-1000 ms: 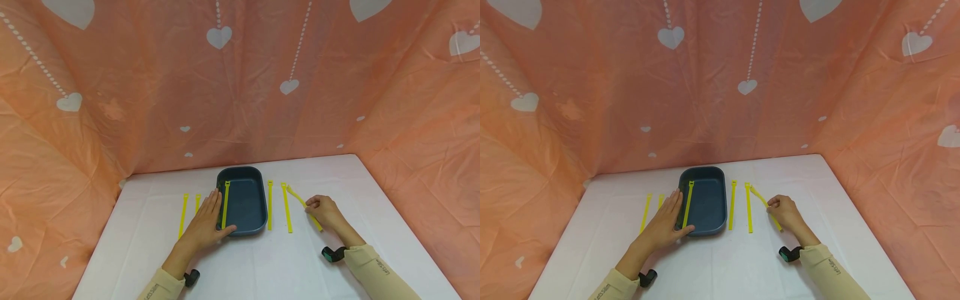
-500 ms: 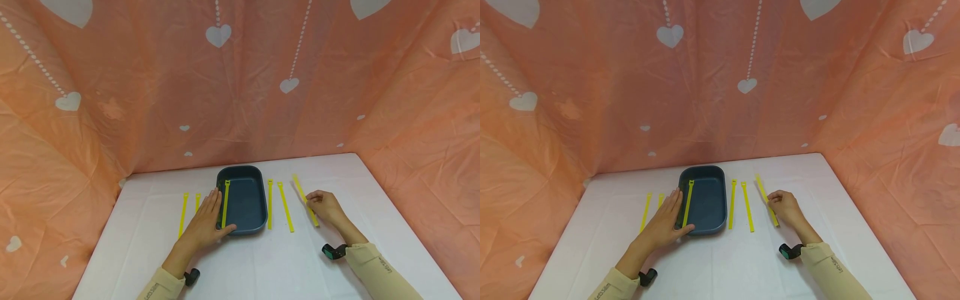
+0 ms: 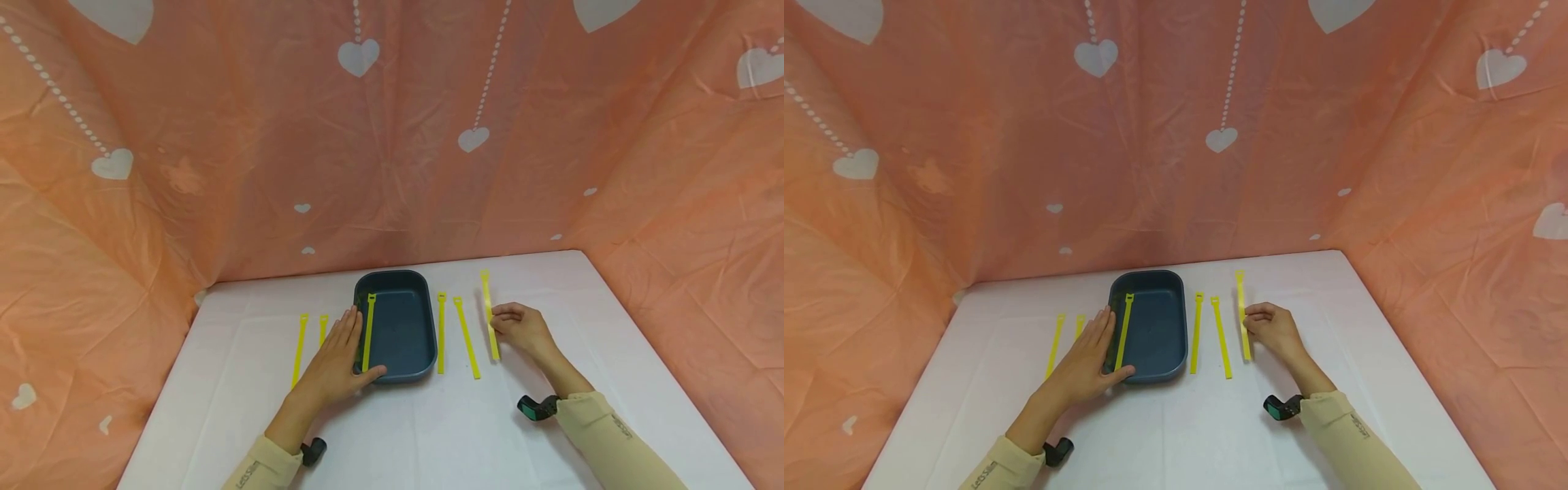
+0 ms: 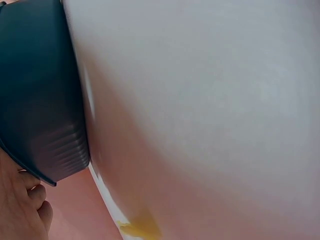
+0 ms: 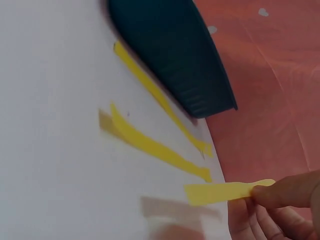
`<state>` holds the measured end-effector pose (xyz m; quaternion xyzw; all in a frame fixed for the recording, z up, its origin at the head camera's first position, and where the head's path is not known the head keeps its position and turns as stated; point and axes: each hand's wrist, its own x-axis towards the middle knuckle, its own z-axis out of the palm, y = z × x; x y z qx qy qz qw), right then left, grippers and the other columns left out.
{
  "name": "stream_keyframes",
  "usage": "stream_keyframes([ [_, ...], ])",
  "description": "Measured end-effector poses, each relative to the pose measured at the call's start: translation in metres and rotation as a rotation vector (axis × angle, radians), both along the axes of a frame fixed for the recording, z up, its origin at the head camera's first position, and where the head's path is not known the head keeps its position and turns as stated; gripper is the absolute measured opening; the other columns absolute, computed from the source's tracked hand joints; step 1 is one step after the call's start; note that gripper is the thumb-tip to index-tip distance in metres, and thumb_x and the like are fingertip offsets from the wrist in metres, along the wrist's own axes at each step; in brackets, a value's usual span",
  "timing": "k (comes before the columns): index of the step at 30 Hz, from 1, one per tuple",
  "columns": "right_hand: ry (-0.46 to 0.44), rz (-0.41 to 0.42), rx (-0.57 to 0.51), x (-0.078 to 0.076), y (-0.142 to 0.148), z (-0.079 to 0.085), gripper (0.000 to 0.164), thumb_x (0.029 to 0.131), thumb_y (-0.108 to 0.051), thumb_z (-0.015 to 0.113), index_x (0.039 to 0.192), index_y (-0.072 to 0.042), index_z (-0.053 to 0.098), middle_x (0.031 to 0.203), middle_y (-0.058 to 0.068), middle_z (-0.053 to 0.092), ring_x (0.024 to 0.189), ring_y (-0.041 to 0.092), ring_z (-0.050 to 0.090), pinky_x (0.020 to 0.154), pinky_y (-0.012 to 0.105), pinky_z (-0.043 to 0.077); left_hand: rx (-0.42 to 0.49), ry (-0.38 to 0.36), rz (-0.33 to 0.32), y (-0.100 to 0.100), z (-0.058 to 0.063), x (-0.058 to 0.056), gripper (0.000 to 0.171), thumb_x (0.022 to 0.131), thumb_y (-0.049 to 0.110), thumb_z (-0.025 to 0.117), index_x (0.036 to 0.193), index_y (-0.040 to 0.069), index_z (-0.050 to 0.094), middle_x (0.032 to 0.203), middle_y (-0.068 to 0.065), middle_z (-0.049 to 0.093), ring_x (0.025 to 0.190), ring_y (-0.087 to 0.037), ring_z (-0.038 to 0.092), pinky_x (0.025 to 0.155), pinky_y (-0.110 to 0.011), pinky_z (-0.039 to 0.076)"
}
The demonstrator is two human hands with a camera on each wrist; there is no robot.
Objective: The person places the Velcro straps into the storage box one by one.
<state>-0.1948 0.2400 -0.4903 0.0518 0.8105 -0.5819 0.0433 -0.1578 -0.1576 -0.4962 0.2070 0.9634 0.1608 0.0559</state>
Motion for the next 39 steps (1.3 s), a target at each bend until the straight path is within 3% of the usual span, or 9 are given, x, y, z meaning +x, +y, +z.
stream_keyframes([
  [12,0.053,0.043,-0.063,-0.004,-0.019,0.015,0.034,0.101,-0.008,0.075,0.127,0.012,0.067,0.102,0.011,0.077,0.082,0.008,0.075,0.084,0.035,0.065,0.003,0.007,0.001,0.001,0.001,0.001,0.120,0.097,0.081,0.053,0.171,0.003,-0.003,0.180,-0.012,-0.010,0.167,-0.028,-0.005,0.134,-0.046,0.006],
  [20,0.052,0.060,-0.108,-0.006,-0.037,0.025,0.035,0.102,-0.007,0.073,0.131,0.011,0.066,0.109,0.016,0.076,0.087,0.018,0.077,0.085,0.038,0.065,0.013,0.003,-0.002,0.000,0.000,0.000,0.121,0.097,0.081,0.052,0.171,0.003,-0.003,0.180,-0.012,-0.011,0.167,-0.028,-0.006,0.134,-0.047,0.005],
  [31,0.050,0.072,-0.157,-0.008,-0.054,0.026,0.032,0.101,-0.005,0.074,0.128,0.011,0.067,0.106,0.013,0.076,0.083,0.011,0.074,0.091,0.043,0.065,0.023,0.001,-0.006,-0.001,-0.001,0.000,0.120,0.097,0.080,0.054,0.171,0.003,-0.002,0.180,-0.012,-0.010,0.167,-0.028,-0.006,0.135,-0.048,0.005],
  [39,0.057,0.107,-0.187,-0.009,-0.070,0.029,0.031,0.100,-0.003,0.074,0.127,0.011,0.067,0.106,0.015,0.076,0.086,0.019,0.076,0.088,0.038,0.065,0.024,0.003,-0.004,-0.001,0.000,0.001,0.121,0.097,0.081,0.053,0.171,0.003,-0.002,0.180,-0.012,-0.010,0.167,-0.028,-0.006,0.135,-0.048,0.005],
])
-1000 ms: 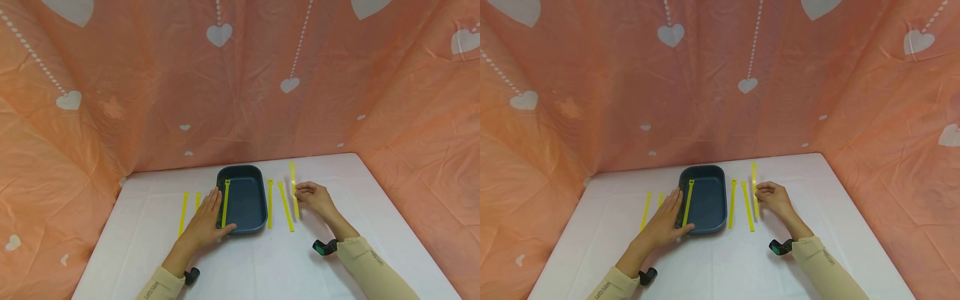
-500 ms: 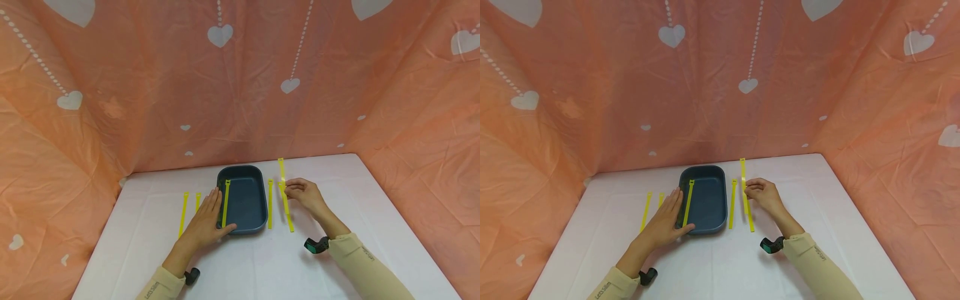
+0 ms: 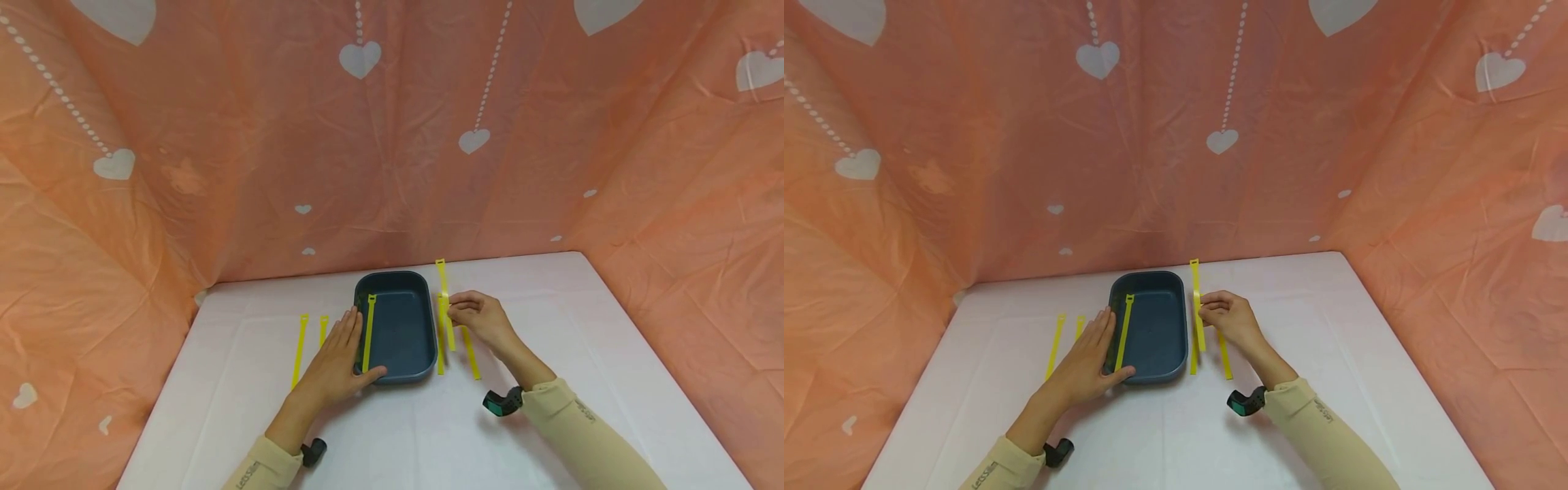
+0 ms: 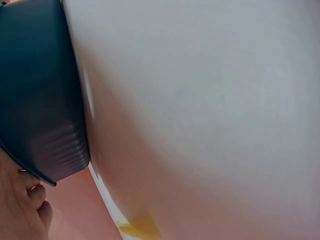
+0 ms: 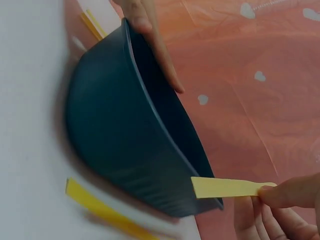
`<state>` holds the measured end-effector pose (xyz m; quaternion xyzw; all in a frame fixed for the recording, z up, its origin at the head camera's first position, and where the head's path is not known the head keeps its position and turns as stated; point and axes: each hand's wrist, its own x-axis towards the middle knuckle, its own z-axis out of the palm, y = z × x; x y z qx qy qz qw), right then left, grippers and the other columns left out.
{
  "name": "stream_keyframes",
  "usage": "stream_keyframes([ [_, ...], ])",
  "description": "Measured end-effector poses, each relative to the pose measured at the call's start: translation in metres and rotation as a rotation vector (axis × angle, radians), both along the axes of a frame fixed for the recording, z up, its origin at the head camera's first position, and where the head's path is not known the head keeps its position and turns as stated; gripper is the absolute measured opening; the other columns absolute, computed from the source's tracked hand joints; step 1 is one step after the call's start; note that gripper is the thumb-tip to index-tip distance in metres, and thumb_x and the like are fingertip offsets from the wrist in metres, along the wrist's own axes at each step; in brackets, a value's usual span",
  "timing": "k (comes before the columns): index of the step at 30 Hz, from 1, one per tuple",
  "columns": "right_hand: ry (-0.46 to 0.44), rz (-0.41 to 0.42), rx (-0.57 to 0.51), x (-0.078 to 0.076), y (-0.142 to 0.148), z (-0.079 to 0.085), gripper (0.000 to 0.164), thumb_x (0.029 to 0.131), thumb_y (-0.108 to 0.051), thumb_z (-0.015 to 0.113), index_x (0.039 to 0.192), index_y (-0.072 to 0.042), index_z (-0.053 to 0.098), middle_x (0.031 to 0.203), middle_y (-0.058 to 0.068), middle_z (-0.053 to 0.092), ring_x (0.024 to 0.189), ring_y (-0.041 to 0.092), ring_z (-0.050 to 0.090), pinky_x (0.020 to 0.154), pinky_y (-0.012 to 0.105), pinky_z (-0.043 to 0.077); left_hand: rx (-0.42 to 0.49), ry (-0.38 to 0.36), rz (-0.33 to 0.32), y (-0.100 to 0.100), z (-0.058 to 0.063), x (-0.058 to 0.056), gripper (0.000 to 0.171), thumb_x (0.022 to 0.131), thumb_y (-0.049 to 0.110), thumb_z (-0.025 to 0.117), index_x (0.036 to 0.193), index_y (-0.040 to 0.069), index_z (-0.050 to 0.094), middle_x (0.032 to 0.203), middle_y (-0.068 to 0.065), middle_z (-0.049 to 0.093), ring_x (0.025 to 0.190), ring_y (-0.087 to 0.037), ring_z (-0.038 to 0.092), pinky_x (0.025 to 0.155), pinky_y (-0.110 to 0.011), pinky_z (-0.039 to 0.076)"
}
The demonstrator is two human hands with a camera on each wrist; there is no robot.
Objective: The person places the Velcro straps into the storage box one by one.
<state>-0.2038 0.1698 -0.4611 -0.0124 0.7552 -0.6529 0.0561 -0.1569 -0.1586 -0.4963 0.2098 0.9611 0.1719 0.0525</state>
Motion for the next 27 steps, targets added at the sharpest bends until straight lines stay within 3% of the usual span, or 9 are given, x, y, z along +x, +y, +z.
stream_keyframes([
  [7,-0.017,0.022,-0.020,0.001,-0.017,0.003,0.028,0.100,-0.003,0.075,0.125,0.008,0.069,0.108,0.017,0.075,0.086,0.016,0.075,0.089,0.038,0.065,-0.009,0.004,-0.001,0.000,-0.001,-0.001,0.120,0.097,0.081,0.052,0.171,0.003,-0.002,0.180,-0.012,-0.011,0.167,-0.028,-0.007,0.135,-0.048,0.005],
  [14,-0.033,0.024,-0.022,0.002,-0.032,0.002,0.025,0.100,-0.003,0.075,0.123,0.005,0.071,0.106,0.013,0.075,0.087,0.015,0.074,0.093,0.045,0.064,-0.011,0.001,0.009,0.001,-0.002,-0.001,0.121,0.096,0.082,0.052,0.171,0.004,-0.001,0.180,-0.011,-0.009,0.167,-0.028,-0.005,0.135,-0.048,0.006],
  [22,-0.010,0.064,-0.022,0.003,-0.045,-0.002,0.025,0.100,-0.003,0.075,0.122,0.006,0.071,0.105,0.015,0.076,0.085,0.015,0.074,0.082,0.032,0.065,-0.009,0.016,0.015,0.001,-0.002,-0.001,0.121,0.096,0.082,0.054,0.172,0.004,0.002,0.181,-0.011,-0.007,0.167,-0.028,-0.002,0.135,-0.049,0.008],
  [27,0.024,0.087,-0.015,0.004,-0.051,-0.005,0.025,0.099,0.001,0.074,0.122,0.009,0.070,0.105,0.019,0.076,0.083,0.015,0.074,0.084,0.040,0.066,-0.019,0.013,0.008,0.001,-0.002,-0.002,0.119,0.097,0.080,0.054,0.171,0.004,-0.001,0.180,-0.011,-0.009,0.167,-0.028,-0.004,0.135,-0.048,0.007],
])
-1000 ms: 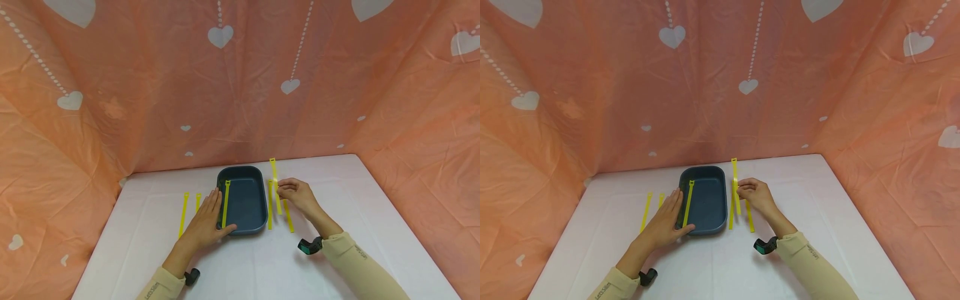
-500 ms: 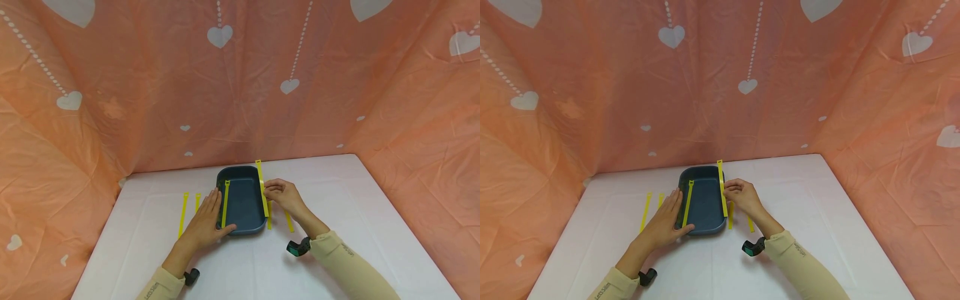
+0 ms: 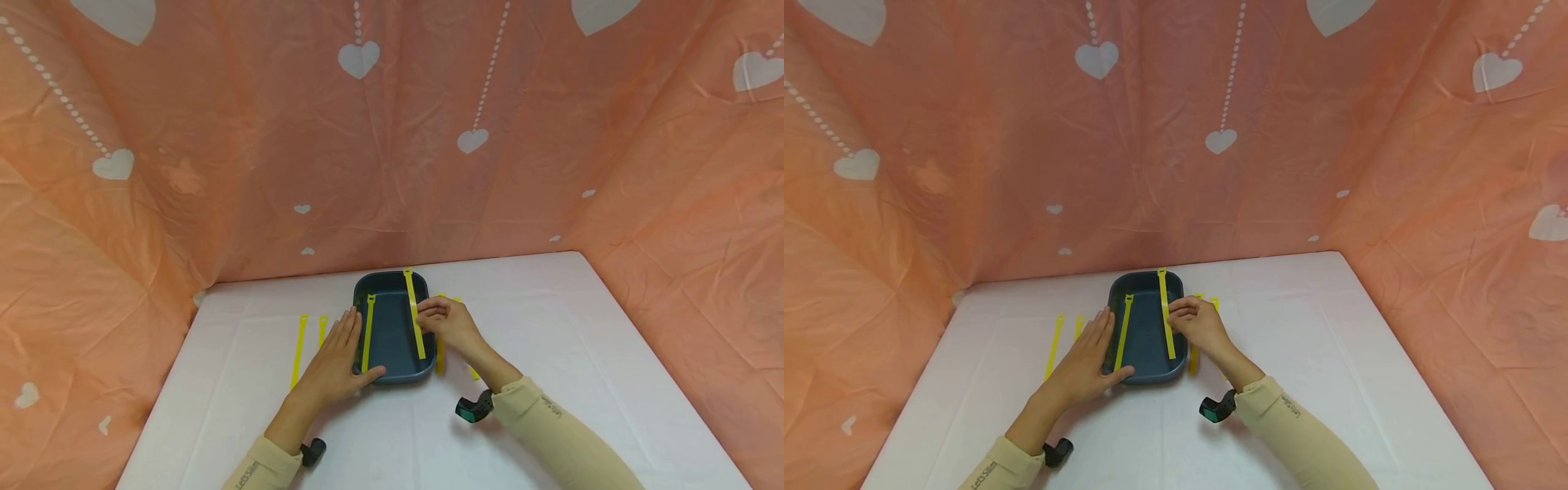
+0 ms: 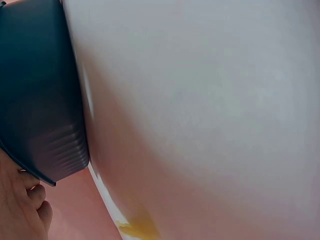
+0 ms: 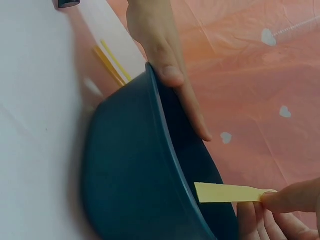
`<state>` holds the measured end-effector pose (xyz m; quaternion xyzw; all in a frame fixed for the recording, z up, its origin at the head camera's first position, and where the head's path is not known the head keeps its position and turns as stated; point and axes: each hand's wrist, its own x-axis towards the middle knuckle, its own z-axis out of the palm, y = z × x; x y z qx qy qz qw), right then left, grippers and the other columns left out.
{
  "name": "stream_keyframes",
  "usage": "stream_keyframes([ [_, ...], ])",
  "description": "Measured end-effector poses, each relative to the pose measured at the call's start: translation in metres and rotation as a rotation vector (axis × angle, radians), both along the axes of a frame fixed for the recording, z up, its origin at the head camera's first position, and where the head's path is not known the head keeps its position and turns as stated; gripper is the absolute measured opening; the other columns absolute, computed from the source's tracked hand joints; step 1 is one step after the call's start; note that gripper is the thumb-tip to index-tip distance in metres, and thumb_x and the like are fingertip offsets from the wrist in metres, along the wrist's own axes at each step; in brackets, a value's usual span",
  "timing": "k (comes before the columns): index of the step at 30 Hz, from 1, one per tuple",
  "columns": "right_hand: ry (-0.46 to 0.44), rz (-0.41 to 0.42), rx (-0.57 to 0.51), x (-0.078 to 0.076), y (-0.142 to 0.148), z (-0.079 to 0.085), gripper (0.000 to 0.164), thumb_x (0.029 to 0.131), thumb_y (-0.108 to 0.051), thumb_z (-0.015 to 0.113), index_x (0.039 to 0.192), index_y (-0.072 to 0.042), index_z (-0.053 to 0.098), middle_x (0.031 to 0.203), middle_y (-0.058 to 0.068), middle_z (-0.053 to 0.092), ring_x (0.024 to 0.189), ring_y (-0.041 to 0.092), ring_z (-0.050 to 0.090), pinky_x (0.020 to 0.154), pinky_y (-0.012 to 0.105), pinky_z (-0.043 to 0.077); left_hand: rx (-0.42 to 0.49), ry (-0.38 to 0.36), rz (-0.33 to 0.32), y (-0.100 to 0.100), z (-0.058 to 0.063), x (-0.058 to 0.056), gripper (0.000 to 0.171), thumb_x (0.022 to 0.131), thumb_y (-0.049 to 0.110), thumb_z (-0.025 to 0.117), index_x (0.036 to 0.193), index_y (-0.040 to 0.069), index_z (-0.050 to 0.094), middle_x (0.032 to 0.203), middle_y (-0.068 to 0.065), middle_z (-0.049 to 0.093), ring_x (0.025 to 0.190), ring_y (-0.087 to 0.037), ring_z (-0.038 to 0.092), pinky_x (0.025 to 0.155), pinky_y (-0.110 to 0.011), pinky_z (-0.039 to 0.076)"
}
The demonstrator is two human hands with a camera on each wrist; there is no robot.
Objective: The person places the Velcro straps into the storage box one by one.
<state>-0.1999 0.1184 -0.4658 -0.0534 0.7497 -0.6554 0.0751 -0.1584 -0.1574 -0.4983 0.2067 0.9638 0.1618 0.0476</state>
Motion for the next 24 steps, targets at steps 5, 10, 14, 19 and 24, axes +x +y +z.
stream_keyframes([
  [5,0.002,-0.002,0.029,0.001,-0.010,0.000,0.023,0.098,0.001,0.075,0.119,0.008,0.071,0.102,0.016,0.077,0.082,0.015,0.074,0.087,0.047,0.066,0.005,0.008,-0.003,0.000,0.000,0.000,0.120,0.097,0.079,0.054,0.171,0.003,-0.001,0.180,-0.013,-0.008,0.167,-0.029,-0.003,0.135,-0.049,0.008],
  [10,-0.002,0.008,0.052,0.001,-0.018,-0.003,0.020,0.097,0.001,0.075,0.117,0.006,0.073,0.098,0.013,0.077,0.080,0.016,0.074,0.087,0.051,0.065,0.011,0.008,-0.003,0.000,0.000,0.000,0.120,0.097,0.080,0.054,0.171,0.002,0.000,0.180,-0.013,-0.007,0.167,-0.029,-0.003,0.135,-0.049,0.009],
  [14,0.002,0.013,0.092,0.001,-0.023,-0.006,0.019,0.097,-0.002,0.076,0.115,0.004,0.074,0.097,0.012,0.078,0.081,0.023,0.075,0.087,0.052,0.065,0.013,0.003,-0.006,0.000,-0.001,0.000,0.120,0.097,0.080,0.054,0.171,0.003,-0.001,0.180,-0.012,-0.008,0.167,-0.029,-0.003,0.135,-0.048,0.008],
  [19,-0.007,0.007,0.131,0.000,-0.030,-0.006,0.017,0.098,-0.004,0.076,0.114,0.002,0.075,0.096,0.010,0.078,0.081,0.022,0.075,0.086,0.050,0.065,0.005,0.000,-0.009,-0.001,-0.002,-0.001,0.120,0.098,0.081,0.052,0.171,0.003,-0.002,0.180,-0.012,-0.010,0.167,-0.029,-0.004,0.135,-0.049,0.007],
  [24,-0.028,0.006,0.150,-0.004,-0.037,-0.005,0.016,0.098,-0.004,0.075,0.113,0.001,0.075,0.095,0.010,0.078,0.079,0.019,0.074,0.087,0.047,0.065,0.003,0.013,-0.006,-0.001,-0.003,-0.001,0.119,0.097,0.081,0.052,0.171,0.003,0.000,0.180,-0.012,-0.007,0.167,-0.029,-0.002,0.135,-0.049,0.009],
])
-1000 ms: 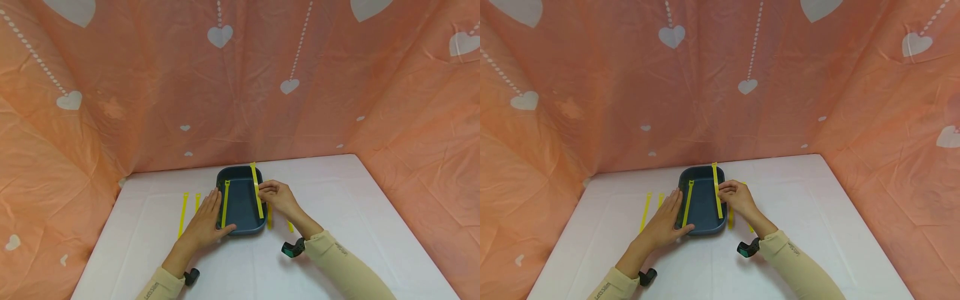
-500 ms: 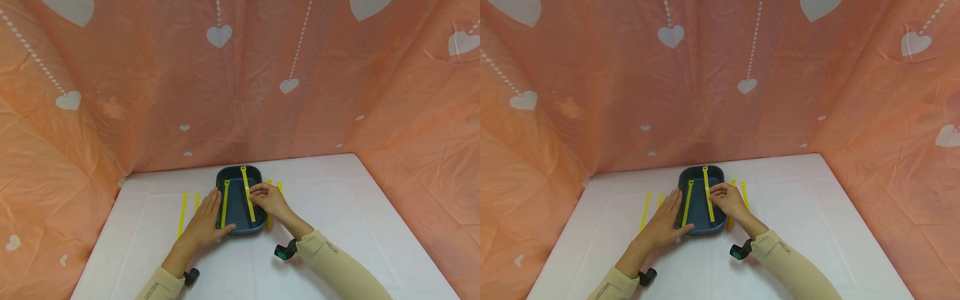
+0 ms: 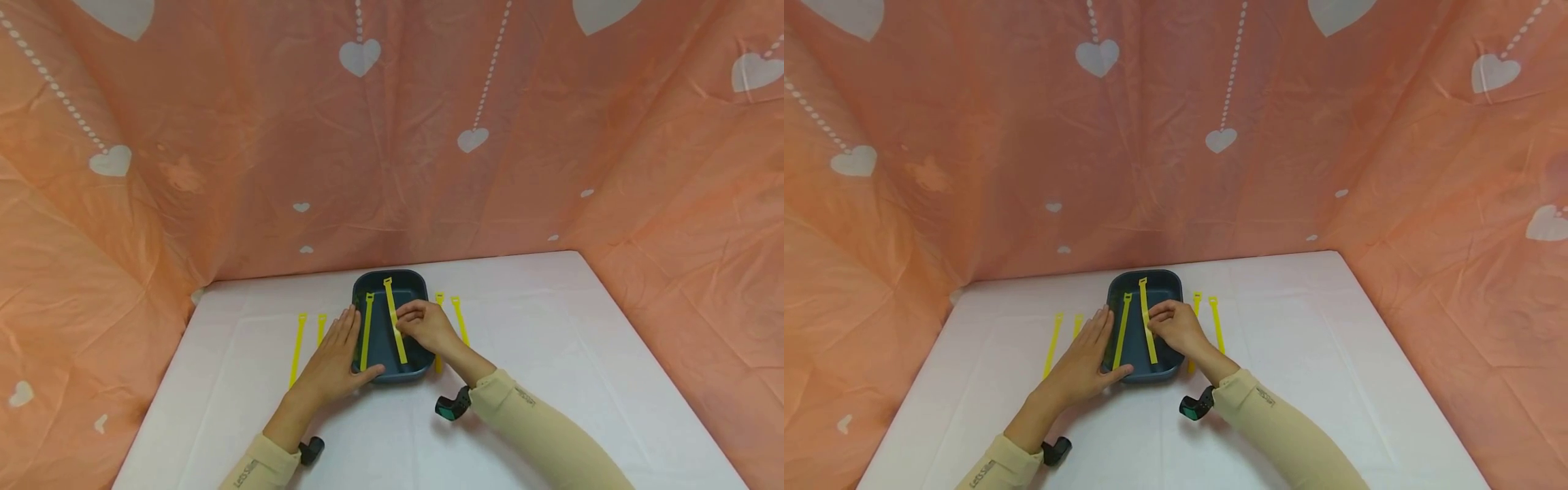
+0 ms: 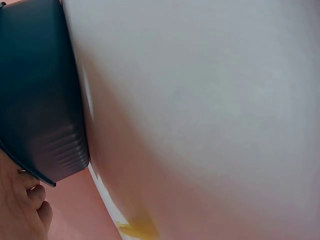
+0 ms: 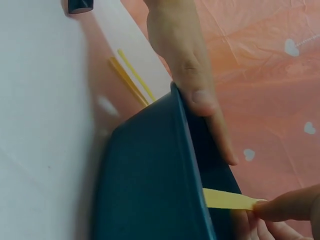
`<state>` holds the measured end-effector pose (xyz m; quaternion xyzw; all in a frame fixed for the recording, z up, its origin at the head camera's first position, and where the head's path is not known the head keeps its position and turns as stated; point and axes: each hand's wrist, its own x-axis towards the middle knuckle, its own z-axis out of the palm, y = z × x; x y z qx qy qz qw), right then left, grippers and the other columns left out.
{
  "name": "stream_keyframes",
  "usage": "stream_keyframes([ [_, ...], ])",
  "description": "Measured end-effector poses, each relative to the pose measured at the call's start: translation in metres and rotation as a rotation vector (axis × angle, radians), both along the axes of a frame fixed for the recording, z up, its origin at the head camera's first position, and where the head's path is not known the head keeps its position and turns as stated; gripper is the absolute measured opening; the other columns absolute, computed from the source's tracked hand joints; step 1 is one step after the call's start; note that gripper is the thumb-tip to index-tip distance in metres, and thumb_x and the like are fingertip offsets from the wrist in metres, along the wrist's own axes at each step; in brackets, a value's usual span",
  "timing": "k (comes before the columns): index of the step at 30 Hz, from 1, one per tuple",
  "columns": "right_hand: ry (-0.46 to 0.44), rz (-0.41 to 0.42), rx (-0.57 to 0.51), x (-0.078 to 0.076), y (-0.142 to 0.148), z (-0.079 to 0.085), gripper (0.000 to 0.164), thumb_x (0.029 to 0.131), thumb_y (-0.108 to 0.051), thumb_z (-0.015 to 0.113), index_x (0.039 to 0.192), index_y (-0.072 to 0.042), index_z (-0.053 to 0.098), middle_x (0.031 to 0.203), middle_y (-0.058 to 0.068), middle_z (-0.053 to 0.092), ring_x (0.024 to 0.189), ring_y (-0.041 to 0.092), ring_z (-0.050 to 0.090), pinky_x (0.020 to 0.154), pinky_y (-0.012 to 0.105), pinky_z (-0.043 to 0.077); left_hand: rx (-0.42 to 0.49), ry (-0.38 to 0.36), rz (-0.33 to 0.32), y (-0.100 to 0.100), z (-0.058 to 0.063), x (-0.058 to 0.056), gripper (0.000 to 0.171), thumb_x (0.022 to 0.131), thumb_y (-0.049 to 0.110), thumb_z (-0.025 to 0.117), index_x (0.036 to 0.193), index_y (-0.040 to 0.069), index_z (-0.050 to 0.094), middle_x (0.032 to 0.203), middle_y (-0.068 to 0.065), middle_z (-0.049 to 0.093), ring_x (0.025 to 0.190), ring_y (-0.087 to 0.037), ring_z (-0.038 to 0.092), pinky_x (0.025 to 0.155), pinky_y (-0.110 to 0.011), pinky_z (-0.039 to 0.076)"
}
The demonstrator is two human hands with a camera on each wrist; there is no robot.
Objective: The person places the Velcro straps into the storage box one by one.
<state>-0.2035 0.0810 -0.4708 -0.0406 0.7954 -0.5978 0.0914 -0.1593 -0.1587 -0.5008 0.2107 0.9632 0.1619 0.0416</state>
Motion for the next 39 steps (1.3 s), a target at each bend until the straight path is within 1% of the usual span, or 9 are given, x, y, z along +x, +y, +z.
stream_keyframes([
  [5,-0.012,0.011,-0.029,-0.003,-0.007,0.000,0.017,0.097,-0.001,0.075,0.113,0.004,0.074,0.094,0.012,0.078,0.077,0.019,0.073,0.086,0.048,0.065,0.001,0.002,0.004,0.000,-0.001,-0.001,0.119,0.097,0.080,0.054,0.171,0.002,0.002,0.181,-0.013,-0.005,0.167,-0.029,0.000,0.135,-0.049,0.010],
  [10,-0.040,0.007,-0.045,-0.006,-0.012,-0.003,0.016,0.097,-0.001,0.075,0.113,0.003,0.075,0.093,0.011,0.078,0.076,0.016,0.072,0.086,0.047,0.065,0.005,0.000,-0.003,0.000,-0.001,-0.002,0.119,0.098,0.080,0.053,0.171,0.002,0.002,0.180,-0.014,-0.006,0.167,-0.030,-0.001,0.134,-0.050,0.009],
  [15,-0.023,0.004,-0.036,-0.007,-0.017,-0.007,0.018,0.096,-0.001,0.076,0.114,0.004,0.075,0.094,0.013,0.079,0.078,0.024,0.075,0.083,0.045,0.066,0.011,0.008,0.003,0.001,-0.003,-0.002,0.119,0.097,0.079,0.055,0.171,0.002,0.004,0.181,-0.013,-0.003,0.167,-0.030,0.001,0.134,-0.050,0.012],
  [17,-0.030,0.000,-0.039,-0.008,-0.018,-0.008,0.018,0.096,-0.001,0.076,0.114,0.004,0.075,0.095,0.014,0.079,0.080,0.027,0.076,0.083,0.045,0.066,0.008,0.009,0.005,0.001,-0.003,-0.002,0.119,0.097,0.080,0.055,0.171,0.002,0.004,0.181,-0.013,-0.003,0.167,-0.030,0.001,0.134,-0.050,0.012],
  [19,-0.040,-0.005,-0.037,-0.008,-0.020,-0.010,0.018,0.097,-0.001,0.076,0.114,0.003,0.075,0.095,0.014,0.079,0.081,0.028,0.077,0.083,0.044,0.066,0.001,0.004,0.006,0.001,-0.002,-0.002,0.120,0.097,0.081,0.053,0.171,0.003,0.002,0.181,-0.012,-0.005,0.167,-0.028,-0.001,0.135,-0.049,0.010],
  [23,-0.061,-0.016,-0.027,-0.009,-0.024,-0.012,0.017,0.097,-0.002,0.076,0.114,0.003,0.075,0.097,0.013,0.079,0.080,0.025,0.077,0.084,0.045,0.066,-0.006,-0.015,0.006,0.001,-0.001,-0.003,0.120,0.097,0.083,0.050,0.171,0.004,-0.001,0.180,-0.010,-0.008,0.167,-0.026,-0.004,0.135,-0.046,0.008],
  [26,-0.066,-0.020,-0.017,-0.011,-0.026,-0.013,0.018,0.097,-0.001,0.076,0.114,0.003,0.075,0.097,0.013,0.079,0.079,0.022,0.076,0.084,0.045,0.065,0.002,-0.013,0.003,0.001,-0.001,-0.002,0.119,0.097,0.082,0.052,0.171,0.003,0.001,0.180,-0.011,-0.007,0.167,-0.028,-0.003,0.135,-0.048,0.008],
  [31,-0.074,-0.038,-0.006,-0.015,-0.029,-0.015,0.019,0.096,-0.001,0.076,0.114,0.004,0.074,0.095,0.013,0.079,0.077,0.019,0.075,0.083,0.043,0.066,0.010,-0.010,0.003,0.001,0.001,-0.001,0.119,0.098,0.079,0.054,0.171,0.002,0.002,0.180,-0.013,-0.006,0.167,-0.028,-0.002,0.135,-0.048,0.009],
  [39,-0.087,-0.043,-0.006,-0.015,-0.032,-0.021,0.019,0.095,0.001,0.076,0.113,0.005,0.074,0.095,0.014,0.079,0.075,0.020,0.076,0.078,0.038,0.066,0.011,-0.015,-0.003,0.000,0.001,-0.001,0.119,0.098,0.079,0.053,0.171,0.002,0.000,0.180,-0.013,-0.008,0.167,-0.028,-0.004,0.135,-0.048,0.007],
])
